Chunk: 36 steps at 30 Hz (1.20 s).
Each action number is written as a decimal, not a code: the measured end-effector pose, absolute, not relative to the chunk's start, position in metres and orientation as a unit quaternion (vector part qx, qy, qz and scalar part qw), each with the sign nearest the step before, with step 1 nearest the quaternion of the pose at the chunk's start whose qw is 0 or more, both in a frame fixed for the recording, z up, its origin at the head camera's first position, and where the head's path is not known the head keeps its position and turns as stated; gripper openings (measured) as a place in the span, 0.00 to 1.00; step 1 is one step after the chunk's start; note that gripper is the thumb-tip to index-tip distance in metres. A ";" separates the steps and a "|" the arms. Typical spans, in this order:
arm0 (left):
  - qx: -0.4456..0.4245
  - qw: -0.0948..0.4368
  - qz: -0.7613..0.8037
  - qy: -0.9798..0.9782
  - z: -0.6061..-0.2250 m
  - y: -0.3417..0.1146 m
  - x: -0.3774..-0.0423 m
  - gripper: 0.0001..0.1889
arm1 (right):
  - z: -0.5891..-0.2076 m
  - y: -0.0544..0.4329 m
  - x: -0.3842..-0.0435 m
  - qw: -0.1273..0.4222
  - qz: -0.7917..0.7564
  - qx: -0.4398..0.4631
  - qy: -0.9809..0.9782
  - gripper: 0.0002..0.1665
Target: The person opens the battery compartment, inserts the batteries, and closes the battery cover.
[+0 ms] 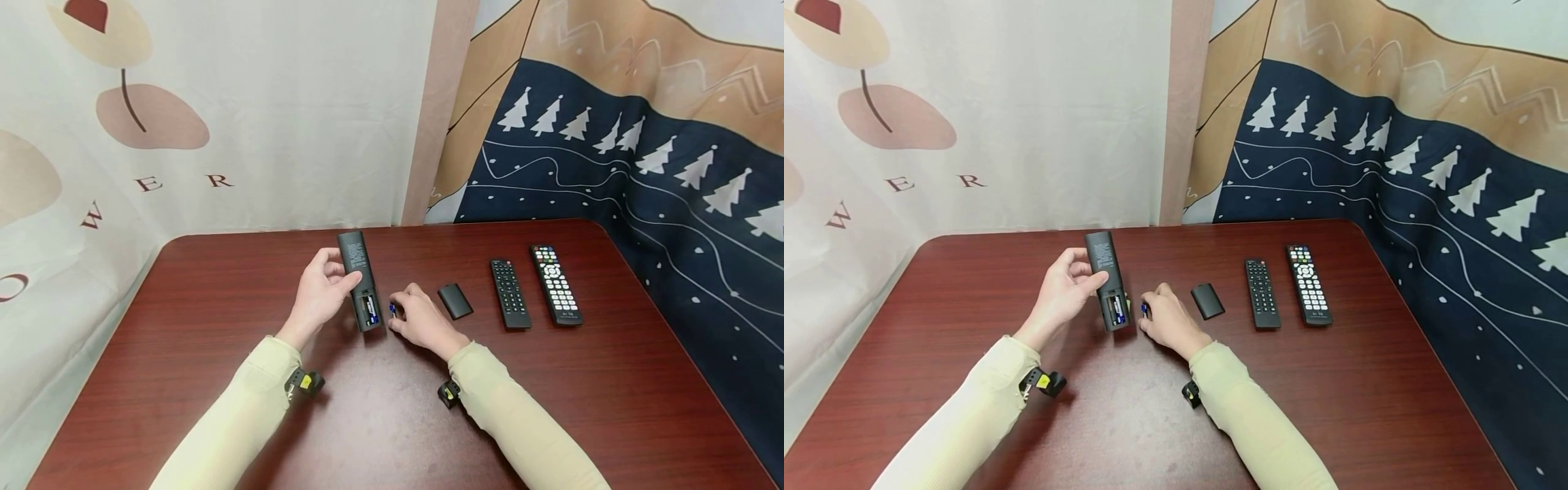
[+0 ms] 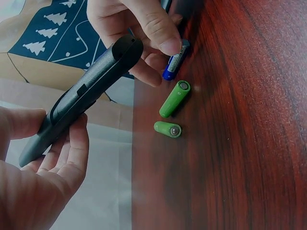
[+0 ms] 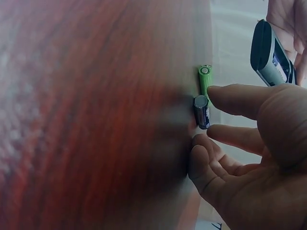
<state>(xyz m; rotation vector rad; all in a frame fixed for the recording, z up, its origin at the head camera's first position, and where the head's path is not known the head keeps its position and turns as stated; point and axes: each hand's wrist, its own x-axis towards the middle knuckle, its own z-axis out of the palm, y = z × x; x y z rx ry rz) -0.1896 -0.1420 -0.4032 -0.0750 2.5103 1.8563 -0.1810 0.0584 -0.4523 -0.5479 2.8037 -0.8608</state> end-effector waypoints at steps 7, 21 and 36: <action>-0.023 0.007 0.593 0.805 -0.404 -0.142 -0.189 0.23 | -0.450 0.059 -0.181 0.089 -0.277 -0.187 0.938 0.25; -0.025 0.008 0.589 0.807 -0.404 -0.142 -0.190 0.24 | -0.450 0.060 -0.180 0.091 -0.296 -0.181 0.933 0.19; -0.028 0.008 0.591 0.806 -0.403 -0.141 -0.189 0.24 | -0.454 0.061 -0.178 0.063 -0.327 -0.202 0.921 0.20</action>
